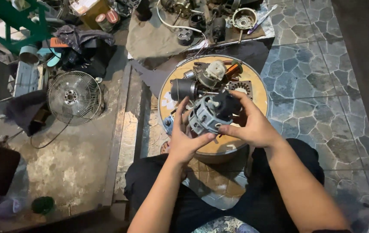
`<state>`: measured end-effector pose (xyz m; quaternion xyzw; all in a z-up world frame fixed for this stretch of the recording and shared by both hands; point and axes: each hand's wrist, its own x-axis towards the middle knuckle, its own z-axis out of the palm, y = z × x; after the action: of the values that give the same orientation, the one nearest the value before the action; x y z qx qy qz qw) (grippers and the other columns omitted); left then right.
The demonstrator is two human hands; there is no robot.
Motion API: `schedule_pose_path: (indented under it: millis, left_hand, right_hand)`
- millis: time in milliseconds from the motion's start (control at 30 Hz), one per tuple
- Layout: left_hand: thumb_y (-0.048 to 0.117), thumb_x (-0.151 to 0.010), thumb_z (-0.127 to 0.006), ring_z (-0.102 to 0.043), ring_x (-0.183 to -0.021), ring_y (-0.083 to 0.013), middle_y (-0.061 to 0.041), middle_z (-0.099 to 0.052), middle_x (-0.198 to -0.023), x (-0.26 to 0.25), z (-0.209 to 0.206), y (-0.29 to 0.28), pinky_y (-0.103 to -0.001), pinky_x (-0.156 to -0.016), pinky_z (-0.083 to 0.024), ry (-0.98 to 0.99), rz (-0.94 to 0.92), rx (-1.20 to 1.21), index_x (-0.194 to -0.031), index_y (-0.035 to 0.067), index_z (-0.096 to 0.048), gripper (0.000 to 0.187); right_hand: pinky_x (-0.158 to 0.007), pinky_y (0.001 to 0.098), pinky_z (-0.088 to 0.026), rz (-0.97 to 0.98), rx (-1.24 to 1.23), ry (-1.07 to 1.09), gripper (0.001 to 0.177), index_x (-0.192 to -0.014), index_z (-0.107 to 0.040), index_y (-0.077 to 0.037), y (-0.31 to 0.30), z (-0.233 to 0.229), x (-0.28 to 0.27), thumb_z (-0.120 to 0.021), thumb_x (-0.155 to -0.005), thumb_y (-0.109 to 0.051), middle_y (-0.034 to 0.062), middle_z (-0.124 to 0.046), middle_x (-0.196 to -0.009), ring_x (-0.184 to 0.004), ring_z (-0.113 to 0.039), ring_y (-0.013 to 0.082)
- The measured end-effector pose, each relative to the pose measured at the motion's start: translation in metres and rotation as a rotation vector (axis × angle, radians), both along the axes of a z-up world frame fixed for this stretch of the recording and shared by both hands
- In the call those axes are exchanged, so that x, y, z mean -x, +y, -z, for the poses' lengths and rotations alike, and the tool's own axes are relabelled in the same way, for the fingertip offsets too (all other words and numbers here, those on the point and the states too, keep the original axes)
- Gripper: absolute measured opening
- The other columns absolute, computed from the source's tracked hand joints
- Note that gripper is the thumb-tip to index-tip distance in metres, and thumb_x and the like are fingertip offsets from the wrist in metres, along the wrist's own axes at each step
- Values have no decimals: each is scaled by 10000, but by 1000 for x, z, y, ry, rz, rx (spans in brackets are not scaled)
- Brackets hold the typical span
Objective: The person holds a disassembled motor housing and uses a screwdriver to tighten screws on the casing. They rotate the motor to access different sides and continue securing the components before placing the motor on the table.
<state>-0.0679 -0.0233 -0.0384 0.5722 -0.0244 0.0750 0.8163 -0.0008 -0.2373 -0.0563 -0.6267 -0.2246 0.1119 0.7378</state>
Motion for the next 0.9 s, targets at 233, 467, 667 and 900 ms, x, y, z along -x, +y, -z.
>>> schedule_pose_path:
  millis: [233,467,667,900]
  left_hand:
    - [185,-467,-1036,-578,-1290,-303,-201,-591,-1398,-4,25,17,-419,-1013,-570,-54,-53,6,-1504,71,-458,1192]
    - [-33,-399,-1026,-640,-1210,-281,-146,-638,-1335,-7,2,32,-389,-970,-623,-184,-107,40,-1489,70,-446,1239]
    - [12,-393,-1042,-641,-1222,-287,-152,-627,-1358,-15,-1,40,-412,-999,-619,-259,-203,-121,-1465,72,-435,1233]
    - [185,-759,-932,-504,-1434,-320,-167,-475,-1513,-15,-31,25,-476,-1256,-435,-517,-271,-420,-1483,96,-431,885]
  right_hand:
    - [-1016,587,-540,-69,-67,-99,975,-1449,-445,-23,14,-12,-2,-928,-606,60,230,-565,-1345,-1262,-601,421]
    - [-962,476,-543,-105,-81,-281,686,-1288,-620,83,30,-37,-30,-922,-690,-62,197,-649,-1217,-1149,-633,295]
    - [-954,483,-537,-146,-108,-302,715,-1311,-614,85,41,-59,-41,-922,-696,-110,240,-645,-1257,-1169,-621,324]
    - [-1086,351,-487,-391,8,-123,581,-1426,-548,-69,31,-89,-52,-740,-890,-187,110,-524,-1435,-1365,-531,240]
